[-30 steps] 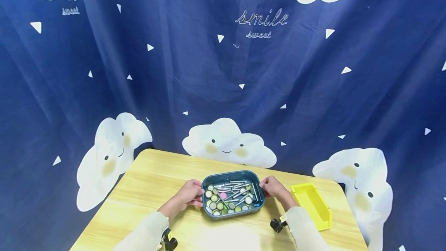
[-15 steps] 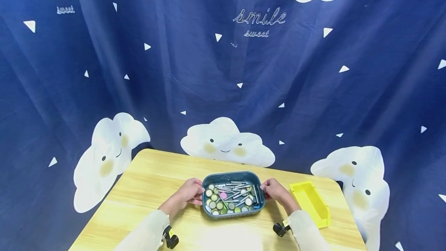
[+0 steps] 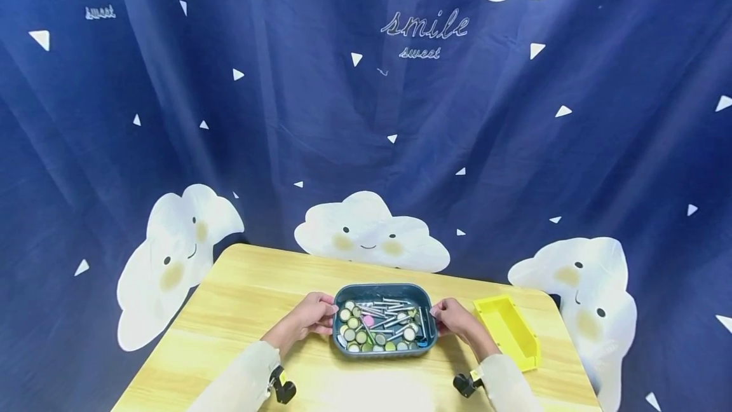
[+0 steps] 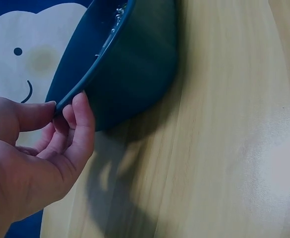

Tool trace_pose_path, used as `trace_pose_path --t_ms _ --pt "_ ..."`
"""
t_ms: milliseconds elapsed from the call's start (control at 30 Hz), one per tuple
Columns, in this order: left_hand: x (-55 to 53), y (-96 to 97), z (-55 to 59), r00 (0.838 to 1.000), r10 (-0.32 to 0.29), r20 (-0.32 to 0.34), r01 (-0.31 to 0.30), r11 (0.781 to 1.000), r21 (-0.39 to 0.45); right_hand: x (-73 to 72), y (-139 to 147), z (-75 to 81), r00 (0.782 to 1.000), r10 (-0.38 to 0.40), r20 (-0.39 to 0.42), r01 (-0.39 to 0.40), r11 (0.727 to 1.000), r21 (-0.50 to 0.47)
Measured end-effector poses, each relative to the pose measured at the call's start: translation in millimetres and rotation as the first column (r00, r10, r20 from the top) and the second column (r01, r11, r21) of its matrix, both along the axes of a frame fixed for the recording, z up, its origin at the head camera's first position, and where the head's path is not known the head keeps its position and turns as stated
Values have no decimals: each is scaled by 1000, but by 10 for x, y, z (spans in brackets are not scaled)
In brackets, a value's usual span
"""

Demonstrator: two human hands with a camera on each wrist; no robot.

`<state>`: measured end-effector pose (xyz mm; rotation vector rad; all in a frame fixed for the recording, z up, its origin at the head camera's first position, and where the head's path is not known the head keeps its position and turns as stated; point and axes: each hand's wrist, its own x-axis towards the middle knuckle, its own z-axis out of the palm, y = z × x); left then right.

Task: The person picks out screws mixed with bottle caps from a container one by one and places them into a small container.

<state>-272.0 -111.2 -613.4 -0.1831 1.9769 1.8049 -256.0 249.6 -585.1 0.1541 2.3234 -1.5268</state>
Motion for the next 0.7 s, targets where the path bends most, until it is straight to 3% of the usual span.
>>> trace_pose_path --t_ms 300,700 --pt "-30 31 -11 1000 -13 24 13 1000 2 117 62 -63 1000 -5 26 7 998 -63" --pt "-70 96 47 999 -47 6 47 999 -3 217 125 -49 999 -23 31 26 996 -81"
